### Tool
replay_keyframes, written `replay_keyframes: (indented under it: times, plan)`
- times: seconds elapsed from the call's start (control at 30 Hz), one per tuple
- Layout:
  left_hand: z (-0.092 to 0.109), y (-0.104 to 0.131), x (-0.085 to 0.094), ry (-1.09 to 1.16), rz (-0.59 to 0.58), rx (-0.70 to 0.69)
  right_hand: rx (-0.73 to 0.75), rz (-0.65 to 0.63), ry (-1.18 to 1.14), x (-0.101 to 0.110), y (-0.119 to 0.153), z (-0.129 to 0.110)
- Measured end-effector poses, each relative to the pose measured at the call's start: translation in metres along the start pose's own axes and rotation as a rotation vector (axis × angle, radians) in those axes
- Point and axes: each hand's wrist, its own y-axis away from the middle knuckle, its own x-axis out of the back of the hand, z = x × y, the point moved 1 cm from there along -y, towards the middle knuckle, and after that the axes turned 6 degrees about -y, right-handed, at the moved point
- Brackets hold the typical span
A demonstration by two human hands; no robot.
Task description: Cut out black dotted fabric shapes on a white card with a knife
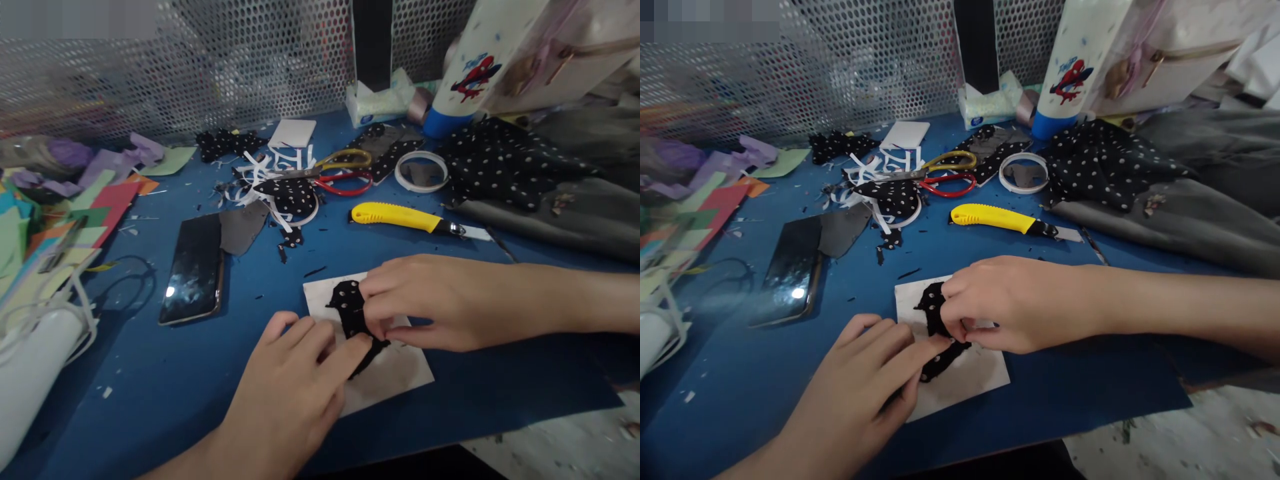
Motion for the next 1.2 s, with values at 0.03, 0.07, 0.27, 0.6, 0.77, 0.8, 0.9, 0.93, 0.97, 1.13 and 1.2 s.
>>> replay_keyframes:
  times: [0.03, 0.07, 0.27, 0.6, 0.77, 0.8, 0.9, 0.93, 0.97, 1.13, 1.2]
  plan:
    - [0.000, 0.000, 0.000, -0.018, 0.013, -0.015, -0.002, -0.008, -0.018, 0.002, 0.001, 0.000]
    - [-0.001, 0.000, 0.000, -0.030, 0.026, -0.028, -0.003, -0.015, -0.035, 0.004, 0.001, 0.001]
    - [-0.003, 0.001, 0.000, -0.096, 0.080, -0.103, 0.009, -0.099, -0.169, 0.018, -0.001, 0.007]
    - [-0.002, 0.003, 0.001, -0.171, 0.036, -0.164, 0.079, -0.271, -0.570, 0.036, 0.000, 0.031]
    - [-0.001, 0.003, -0.002, -0.227, 0.051, -0.195, 0.026, -0.149, -0.661, 0.037, -0.001, 0.042]
    - [-0.001, 0.003, -0.003, -0.243, 0.059, -0.205, 0.022, -0.124, -0.696, 0.038, -0.001, 0.044]
    - [-0.003, 0.004, -0.001, -0.255, 0.069, -0.232, 0.020, -0.085, -0.685, 0.037, -0.003, 0.048]
    - [-0.003, 0.004, 0.001, -0.241, 0.069, -0.242, 0.020, -0.085, -0.626, 0.036, -0.003, 0.049]
    - [-0.005, 0.005, 0.003, -0.216, 0.041, -0.241, 0.019, -0.090, -0.550, 0.035, -0.004, 0.048]
    - [-0.009, 0.011, 0.013, -0.105, -0.147, -0.214, 0.031, -0.118, -0.229, 0.028, -0.005, 0.032]
    - [-0.009, 0.014, 0.015, -0.097, -0.154, -0.218, 0.027, -0.109, -0.163, 0.029, -0.004, 0.025]
